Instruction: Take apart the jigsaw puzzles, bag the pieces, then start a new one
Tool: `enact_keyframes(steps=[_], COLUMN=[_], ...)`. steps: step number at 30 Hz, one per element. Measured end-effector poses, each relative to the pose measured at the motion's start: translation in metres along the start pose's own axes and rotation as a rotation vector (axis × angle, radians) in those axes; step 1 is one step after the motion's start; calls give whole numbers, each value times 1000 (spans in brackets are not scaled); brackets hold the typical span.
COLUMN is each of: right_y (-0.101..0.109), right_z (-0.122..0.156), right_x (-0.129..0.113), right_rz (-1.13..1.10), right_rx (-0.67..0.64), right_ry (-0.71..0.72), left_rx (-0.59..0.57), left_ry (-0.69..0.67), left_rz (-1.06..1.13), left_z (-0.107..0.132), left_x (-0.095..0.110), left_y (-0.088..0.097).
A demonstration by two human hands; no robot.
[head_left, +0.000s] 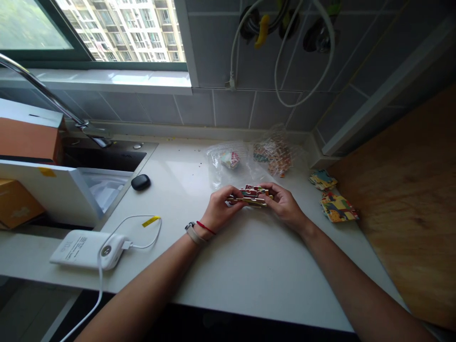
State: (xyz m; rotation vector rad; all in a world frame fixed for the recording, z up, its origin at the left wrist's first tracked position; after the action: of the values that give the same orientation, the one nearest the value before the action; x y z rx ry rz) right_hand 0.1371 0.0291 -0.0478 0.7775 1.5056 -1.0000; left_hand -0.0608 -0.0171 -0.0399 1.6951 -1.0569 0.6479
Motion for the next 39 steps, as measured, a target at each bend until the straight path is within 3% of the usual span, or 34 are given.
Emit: enact_keyframes(steps=[12, 19, 26, 30, 34, 39], right_y=[-9, -10, -9, -7, -12, -25], right_z=[7, 7, 6, 5, 7, 12], right_x=[-3, 3, 1, 0, 1, 4], right_rz=[-96, 56, 108, 56, 74, 163], right_rx=[-206, -61, 20, 74, 32, -99], right_ry=[-93, -21, 23, 40, 64, 74], left_rx=[-50, -90, 25, 6, -43, 14], left_ry=[-8, 11, 5, 56, 41, -107], left_rz=[-18, 20, -32, 53, 145, 20], left_z=[-1, -1, -4, -5, -3, 2], left_x=[4, 1, 1, -1, 3, 16], left_y=[0, -3, 3, 5, 4, 5])
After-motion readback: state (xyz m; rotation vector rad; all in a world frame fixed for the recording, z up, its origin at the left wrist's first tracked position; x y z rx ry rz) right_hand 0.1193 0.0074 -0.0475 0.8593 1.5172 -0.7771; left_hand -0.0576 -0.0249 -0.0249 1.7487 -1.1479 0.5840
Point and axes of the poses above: each hand's wrist, its own z-axis away from the middle knuckle, its own y-axis out of the back of the hand, x = y × z, the point moved 5 cm from there along -z, towards the middle knuckle, and after that the axes turned 11 degrees about -z, right-handed, at the moved point
